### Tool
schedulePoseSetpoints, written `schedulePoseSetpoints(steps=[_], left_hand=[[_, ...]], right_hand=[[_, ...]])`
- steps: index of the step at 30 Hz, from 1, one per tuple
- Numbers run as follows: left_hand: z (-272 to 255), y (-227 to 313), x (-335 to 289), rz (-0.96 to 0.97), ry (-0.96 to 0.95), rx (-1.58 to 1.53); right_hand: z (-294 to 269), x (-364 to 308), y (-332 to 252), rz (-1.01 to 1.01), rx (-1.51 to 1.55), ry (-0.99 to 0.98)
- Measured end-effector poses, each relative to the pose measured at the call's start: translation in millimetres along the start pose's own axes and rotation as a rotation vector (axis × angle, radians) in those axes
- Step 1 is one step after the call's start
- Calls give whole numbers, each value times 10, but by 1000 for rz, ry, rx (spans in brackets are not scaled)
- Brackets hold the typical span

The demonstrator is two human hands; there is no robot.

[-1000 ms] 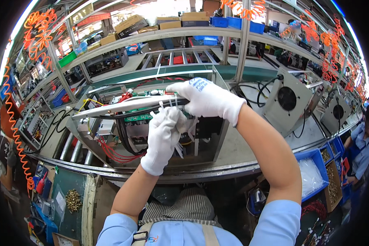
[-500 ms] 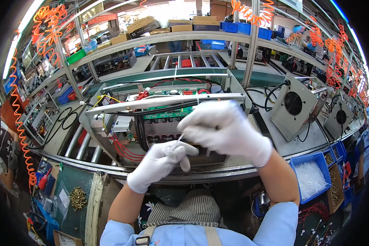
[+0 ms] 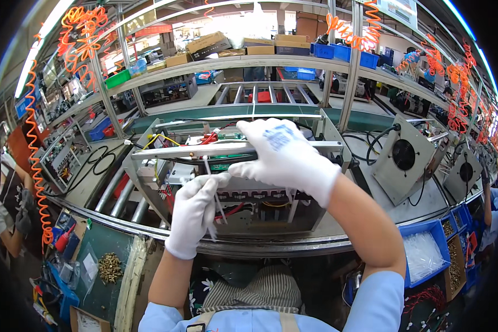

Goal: The person assembles an electronic device by connecting various wires to a circuit board inside a metal chassis. They route black and red cables, secure them with zip ties, and plug in connectors. The person also handles small components and organizes the internal wiring.

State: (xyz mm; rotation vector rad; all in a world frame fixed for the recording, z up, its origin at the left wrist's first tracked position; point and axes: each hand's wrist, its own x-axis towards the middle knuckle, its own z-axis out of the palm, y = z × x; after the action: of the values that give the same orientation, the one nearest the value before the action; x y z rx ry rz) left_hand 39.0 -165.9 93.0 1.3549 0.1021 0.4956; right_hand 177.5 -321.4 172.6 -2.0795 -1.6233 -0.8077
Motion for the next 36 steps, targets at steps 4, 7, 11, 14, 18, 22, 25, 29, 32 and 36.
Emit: schedulePoseSetpoints(steps=[4, 7, 11, 14, 18, 22, 25, 29, 32, 36], left_hand=[[-11, -13, 259, 31, 39, -183], [-27, -35, 369, 100, 49, -151], [-78, -74, 355, 140, 17, -107], [-137, -1, 222, 85, -6, 16], [-120, -297, 73, -84, -169, -187], [72, -67, 201, 6, -73, -115], [-3, -102, 445, -40, -40, 44], [224, -243, 559, 47, 42, -271], [241, -223, 556, 55, 20, -230], [201, -168, 383, 50, 114, 68]], right_hand=[[111, 347, -27, 221, 72, -553], [231, 343, 82, 258, 256, -488], [206, 374, 93, 209, 297, -511], [271, 356, 159, 145, 334, -477], [210, 463, 172, 147, 461, -561], [363, 396, 326, 33, 583, -463], [242, 416, 201, 210, 737, -532], [163, 439, 240, 407, 898, -679], [165, 410, 223, 405, 861, -648], [96, 360, 135, 416, 883, -547]])
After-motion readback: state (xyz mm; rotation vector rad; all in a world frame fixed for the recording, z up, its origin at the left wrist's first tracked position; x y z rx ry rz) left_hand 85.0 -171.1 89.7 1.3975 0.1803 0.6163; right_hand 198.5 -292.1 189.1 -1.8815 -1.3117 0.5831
